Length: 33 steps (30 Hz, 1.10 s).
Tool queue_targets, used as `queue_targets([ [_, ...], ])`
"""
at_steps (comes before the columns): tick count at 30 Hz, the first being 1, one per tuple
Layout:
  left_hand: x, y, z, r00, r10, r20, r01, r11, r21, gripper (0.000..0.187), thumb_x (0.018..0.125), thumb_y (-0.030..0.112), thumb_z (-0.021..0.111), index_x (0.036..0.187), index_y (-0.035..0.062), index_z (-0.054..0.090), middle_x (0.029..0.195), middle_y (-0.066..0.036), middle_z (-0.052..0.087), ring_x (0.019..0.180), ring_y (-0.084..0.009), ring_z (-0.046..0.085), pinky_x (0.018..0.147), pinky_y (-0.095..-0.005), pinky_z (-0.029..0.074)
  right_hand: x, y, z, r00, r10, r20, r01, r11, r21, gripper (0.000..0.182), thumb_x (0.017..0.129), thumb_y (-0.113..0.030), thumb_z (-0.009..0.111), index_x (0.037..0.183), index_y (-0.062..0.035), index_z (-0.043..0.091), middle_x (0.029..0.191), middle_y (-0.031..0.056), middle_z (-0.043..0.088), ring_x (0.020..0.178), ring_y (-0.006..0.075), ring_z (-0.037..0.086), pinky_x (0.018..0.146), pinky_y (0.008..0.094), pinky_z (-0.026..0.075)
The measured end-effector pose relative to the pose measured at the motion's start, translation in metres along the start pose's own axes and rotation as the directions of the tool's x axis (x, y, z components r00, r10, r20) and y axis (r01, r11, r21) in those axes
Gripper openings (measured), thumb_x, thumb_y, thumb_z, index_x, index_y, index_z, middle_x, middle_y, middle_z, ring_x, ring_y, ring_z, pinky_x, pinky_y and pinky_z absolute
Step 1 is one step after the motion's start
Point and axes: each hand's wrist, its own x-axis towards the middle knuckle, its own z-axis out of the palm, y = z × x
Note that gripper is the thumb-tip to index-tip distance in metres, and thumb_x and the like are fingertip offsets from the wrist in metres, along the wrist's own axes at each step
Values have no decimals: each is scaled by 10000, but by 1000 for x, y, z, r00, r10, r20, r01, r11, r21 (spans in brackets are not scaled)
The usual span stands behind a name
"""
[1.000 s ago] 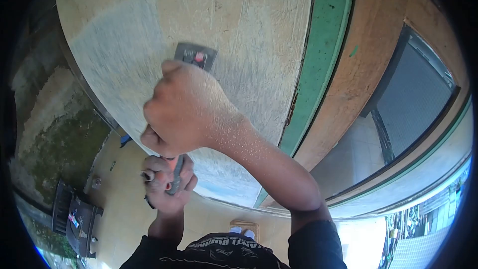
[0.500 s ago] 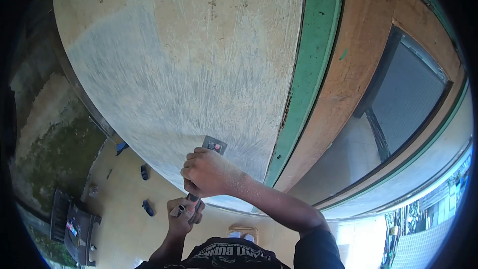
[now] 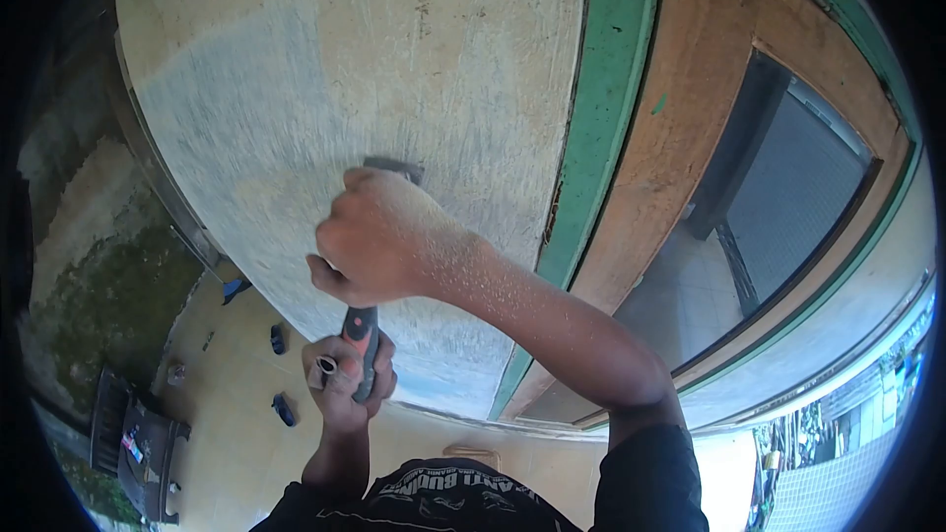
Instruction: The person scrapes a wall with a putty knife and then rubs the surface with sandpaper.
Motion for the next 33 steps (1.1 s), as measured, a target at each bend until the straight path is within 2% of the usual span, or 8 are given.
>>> queue_targets([
  [5,18,11,8,999,44,30,-43,999,-28,257,856,161,577,723,-37,481,623,-179,491,390,-99,383,340,-226,251,11,3,-10,999,40,-8,-40,996,-77,418,802,-263,511,446,-44,513,426,81,489,435,250,476,660,336,439],
  [10,12,2,19,974,206,-96,-203,978,41,221,841,131,586,732,-35,490,528,-101,446,394,-107,376,340,-218,250,13,5,-12,998,-3,61,3,1000,-9,410,792,-244,493,427,-56,497,396,70,462,398,252,448,648,338,427],
  [13,25,8,20,980,199,-19,-199,980,20,185,838,113,587,770,-36,500,545,-90,447,415,-110,389,342,-214,261,22,10,-19,998,-40,-58,37,999,-38,386,762,-224,501,413,-62,476,397,71,469,392,241,448,646,333,423],
  [14,25,4,24,962,256,-91,-258,966,-5,164,838,108,586,800,-29,504,568,-90,440,445,-113,404,339,-214,258,24,10,-21,995,-36,-94,34,999,-18,380,751,-222,506,407,-65,466,393,69,465,391,239,446,644,331,422],
  [17,18,8,24,983,167,-72,-168,986,-18,138,837,97,587,807,-12,508,599,-105,445,466,-111,408,345,-211,263,20,9,-16,992,-34,-124,35,999,7,368,734,-216,511,401,-67,462,387,67,455,388,238,443,631,326,419],
  [24,32,25,23,990,140,-29,-143,982,-124,169,824,113,622,796,-11,511,667,-121,456,485,-114,406,361,-209,283,35,11,-29,993,-38,-113,34,999,-38,350,721,-207,522,406,-58,483,386,71,457,389,236,451,596,324,413],
  [31,20,3,25,967,210,-141,-210,978,15,183,835,128,605,755,-2,505,584,-70,423,481,-119,408,355,-221,274,21,13,-13,989,-51,-139,58,997,46,346,710,-210,526,402,-59,481,384,72,449,381,234,445,604,316,415],
  [33,27,12,24,975,199,-101,-200,980,-5,179,839,134,602,759,4,509,595,-70,425,482,-126,411,358,-222,273,28,13,-17,981,-62,-186,62,998,-5,340,693,-210,530,394,-60,471,385,68,449,380,230,443,604,315,414],
])
